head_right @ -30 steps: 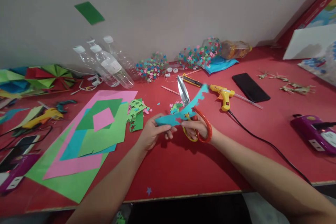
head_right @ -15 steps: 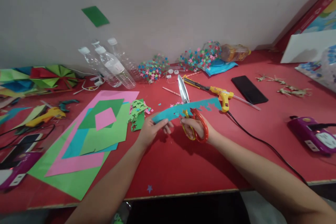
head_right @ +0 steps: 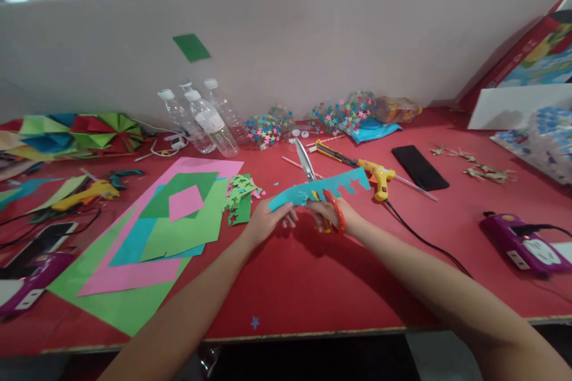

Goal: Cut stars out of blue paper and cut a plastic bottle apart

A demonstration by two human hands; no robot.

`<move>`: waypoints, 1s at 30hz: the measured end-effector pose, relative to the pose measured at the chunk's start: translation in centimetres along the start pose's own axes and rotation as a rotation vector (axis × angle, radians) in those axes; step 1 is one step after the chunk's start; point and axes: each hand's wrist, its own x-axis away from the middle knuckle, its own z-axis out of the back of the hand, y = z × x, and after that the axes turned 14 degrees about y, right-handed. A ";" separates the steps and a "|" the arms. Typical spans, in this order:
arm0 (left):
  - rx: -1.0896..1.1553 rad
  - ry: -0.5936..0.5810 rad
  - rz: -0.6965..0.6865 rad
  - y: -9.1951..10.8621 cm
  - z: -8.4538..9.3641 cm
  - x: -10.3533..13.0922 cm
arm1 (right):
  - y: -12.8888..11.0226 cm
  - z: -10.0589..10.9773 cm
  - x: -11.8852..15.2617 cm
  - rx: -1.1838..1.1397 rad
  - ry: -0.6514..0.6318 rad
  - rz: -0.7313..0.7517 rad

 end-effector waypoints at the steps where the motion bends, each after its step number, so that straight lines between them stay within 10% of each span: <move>1: -0.018 0.021 -0.004 -0.3 0.2 0.1 | 0.2 0.0 0.0 0.007 0.003 -0.001; 10: 0.221 0.310 -0.053 -0.3 1.4 0.3 | 1.1 0.5 1.1 -0.079 -0.035 -0.023; 16: 0.339 0.503 -0.072 0.0 1.8 0.2 | -0.4 1.1 2.1 0.365 -0.126 0.091; 30: 0.386 0.536 -0.080 0.6 2.0 0.6 | -0.8 0.6 3.4 0.532 -0.201 0.125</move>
